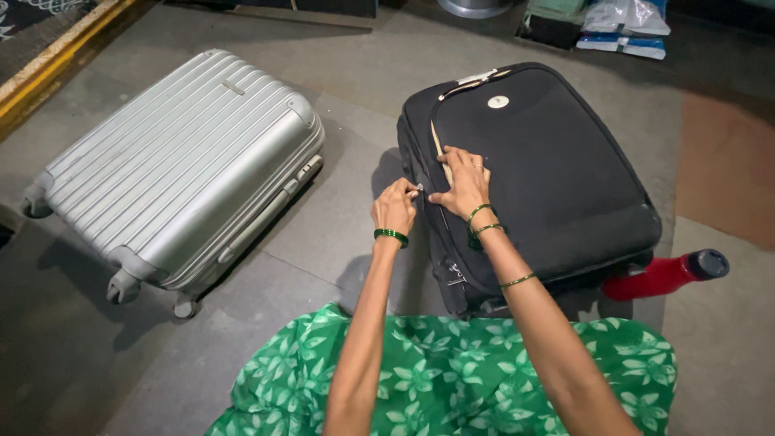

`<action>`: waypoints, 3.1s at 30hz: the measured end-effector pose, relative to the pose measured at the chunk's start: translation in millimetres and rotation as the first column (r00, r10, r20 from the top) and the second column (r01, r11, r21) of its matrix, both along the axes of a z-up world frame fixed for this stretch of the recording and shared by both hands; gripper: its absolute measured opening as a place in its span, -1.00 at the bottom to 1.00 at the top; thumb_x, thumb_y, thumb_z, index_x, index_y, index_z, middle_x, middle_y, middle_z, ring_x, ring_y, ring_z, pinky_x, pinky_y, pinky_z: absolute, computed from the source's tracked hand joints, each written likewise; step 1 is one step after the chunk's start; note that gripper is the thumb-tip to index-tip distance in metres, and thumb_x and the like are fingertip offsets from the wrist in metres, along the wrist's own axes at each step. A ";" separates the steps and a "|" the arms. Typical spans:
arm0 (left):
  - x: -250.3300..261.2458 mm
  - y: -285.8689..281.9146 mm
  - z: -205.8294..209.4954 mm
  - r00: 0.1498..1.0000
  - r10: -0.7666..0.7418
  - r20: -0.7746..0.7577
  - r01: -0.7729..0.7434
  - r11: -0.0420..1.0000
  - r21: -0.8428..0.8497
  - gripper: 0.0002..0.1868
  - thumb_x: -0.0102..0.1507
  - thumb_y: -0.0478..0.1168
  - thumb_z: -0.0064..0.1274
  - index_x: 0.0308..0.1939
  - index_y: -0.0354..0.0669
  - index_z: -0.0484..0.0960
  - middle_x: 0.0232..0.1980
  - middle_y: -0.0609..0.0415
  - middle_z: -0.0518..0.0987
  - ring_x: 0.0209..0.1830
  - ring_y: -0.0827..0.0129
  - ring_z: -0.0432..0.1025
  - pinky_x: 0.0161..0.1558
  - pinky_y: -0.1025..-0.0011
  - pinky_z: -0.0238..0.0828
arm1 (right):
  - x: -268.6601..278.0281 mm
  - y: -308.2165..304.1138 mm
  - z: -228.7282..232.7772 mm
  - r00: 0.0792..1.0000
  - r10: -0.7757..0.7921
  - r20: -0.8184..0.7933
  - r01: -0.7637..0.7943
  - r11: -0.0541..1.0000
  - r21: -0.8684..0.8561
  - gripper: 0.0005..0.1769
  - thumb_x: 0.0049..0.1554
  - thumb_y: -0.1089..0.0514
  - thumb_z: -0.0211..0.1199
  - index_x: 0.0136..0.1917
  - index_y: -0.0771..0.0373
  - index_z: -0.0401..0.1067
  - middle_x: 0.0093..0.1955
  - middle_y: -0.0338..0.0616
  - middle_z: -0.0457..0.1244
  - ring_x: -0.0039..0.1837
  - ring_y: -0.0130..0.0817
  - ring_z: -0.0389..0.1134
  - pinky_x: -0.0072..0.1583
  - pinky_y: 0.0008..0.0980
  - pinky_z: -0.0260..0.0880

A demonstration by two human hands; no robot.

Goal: The person zips the main compartment of a black suitcase by hand, moving the zipper around the perimeter and pressing the fabric to ensure closure. A silver suitcase and a red water bottle are visible nearby.

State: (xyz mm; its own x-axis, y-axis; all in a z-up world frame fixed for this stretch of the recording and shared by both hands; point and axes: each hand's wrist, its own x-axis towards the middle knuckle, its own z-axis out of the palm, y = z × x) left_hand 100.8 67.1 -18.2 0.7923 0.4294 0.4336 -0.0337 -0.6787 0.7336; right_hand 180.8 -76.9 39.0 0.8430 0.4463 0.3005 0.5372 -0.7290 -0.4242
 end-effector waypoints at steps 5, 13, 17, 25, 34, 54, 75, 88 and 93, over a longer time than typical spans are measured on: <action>-3.1 -0.6 2.5 1.000 -0.012 0.023 0.010 0.995 0.104 -0.97 0.22 -0.33 0.09 -0.27 -0.13 0.58 -0.23 0.01 0.65 -0.18 0.04 0.54 -0.20 0.10 0.43 | 5.9 -5.4 -5.6 0.999 0.044 -0.026 -0.042 0.997 0.058 -0.04 -0.43 0.06 0.68 0.26 0.06 0.42 0.47 -0.28 0.19 0.47 -0.04 0.10 0.36 0.06 0.13; -31.3 -2.2 7.1 0.998 -0.051 0.029 0.048 0.994 0.097 -0.99 0.28 -0.30 0.07 -0.23 -0.12 0.58 -0.23 0.01 0.64 -0.18 0.05 0.55 -0.17 0.11 0.44 | 8.0 -6.5 -4.8 0.989 0.125 -0.077 -0.114 0.985 0.131 -0.14 -0.36 0.12 0.65 0.24 0.04 0.46 0.45 -0.28 0.23 0.48 -0.07 0.12 0.38 0.02 0.14; -33.9 -5.2 -1.8 0.995 -0.005 -0.102 -0.008 0.992 -0.127 -0.91 0.26 -0.18 0.15 -0.21 -0.05 0.70 -0.26 0.01 0.71 -0.25 0.08 0.59 -0.24 0.17 0.45 | -6.8 -7.1 2.9 0.984 0.178 -0.005 -0.176 0.978 0.110 -0.22 -0.25 0.11 0.61 0.26 0.06 0.48 0.49 -0.24 0.19 0.49 -0.04 0.12 0.37 0.09 0.11; 0.5 23.2 -48.6 0.954 -0.224 -0.198 0.055 0.783 -0.620 -0.80 0.37 -0.12 0.13 -0.11 -0.13 0.77 -0.39 0.00 0.69 -0.40 0.40 0.57 -0.33 0.40 0.50 | -49.2 8.2 11.6 0.909 0.303 0.286 -0.260 0.949 -0.181 -0.69 -0.06 0.03 0.49 -0.01 0.02 0.60 0.12 -0.34 0.33 0.32 -0.25 0.26 0.46 0.15 0.05; 42.2 36.3 -56.9 0.986 -0.164 -0.018 0.133 0.854 -0.502 -0.73 0.18 -0.20 0.30 -0.05 -0.09 0.70 -0.19 0.12 0.74 -0.28 0.47 0.63 -0.26 0.45 0.55 | -46.7 26.1 -0.7 0.716 0.396 0.575 -0.108 0.877 -0.468 -0.78 0.09 0.17 0.14 0.00 0.18 0.51 -0.12 -0.27 0.22 0.04 -0.35 0.27 0.05 -0.24 0.22; 18.7 31.8 -31.2 0.986 -0.152 0.063 0.150 0.988 0.030 -0.74 0.21 -0.05 0.09 -0.09 -0.04 0.64 -0.05 0.12 0.62 -0.09 0.05 0.56 -0.18 0.15 0.49 | -63.1 93.1 -68.5 0.717 0.293 0.632 0.474 0.459 -0.751 -0.65 0.12 0.18 0.07 -0.02 0.53 0.50 -0.19 0.16 0.28 -0.15 -0.06 0.36 -0.16 -0.06 0.55; 13.4 -2.6 -36.5 0.992 0.052 -0.113 -0.076 0.973 -0.216 -0.87 0.29 -0.08 0.09 -0.14 0.06 0.67 -0.21 0.03 0.69 -0.22 0.01 0.59 -0.23 0.14 0.49 | -100.4 71.0 -60.7 0.641 0.444 0.626 0.625 0.169 -0.762 -0.71 -0.10 0.59 0.09 -0.13 0.43 0.49 -0.28 0.06 0.25 -0.21 -0.12 0.33 -0.23 -0.09 0.46; 18.4 -20.0 -48.4 0.965 0.235 -0.118 -0.247 0.964 -0.094 -0.82 0.27 -0.02 0.18 -0.09 0.13 0.74 -0.17 -0.01 0.71 -0.18 -0.05 0.57 -0.21 0.08 0.48 | -155.7 -38.9 29.3 0.885 0.367 0.286 -0.119 0.774 -0.622 -0.90 0.09 0.27 0.16 -0.13 0.29 0.47 -0.19 -0.04 0.27 -0.12 -0.15 0.41 -0.22 -0.20 0.44; -11.7 -28.9 -52.1 0.997 0.072 0.027 -0.062 0.963 -0.263 -0.77 0.24 -0.17 0.20 -0.04 -0.05 0.73 -0.08 0.00 0.71 -0.11 0.14 0.59 -0.05 0.24 0.50 | -186.6 -106.1 75.3 0.989 0.083 0.126 -0.101 0.984 0.147 -0.92 0.19 0.21 0.27 -0.03 0.21 0.51 -0.10 -0.14 0.36 -0.08 -0.21 0.41 -0.08 -0.27 0.42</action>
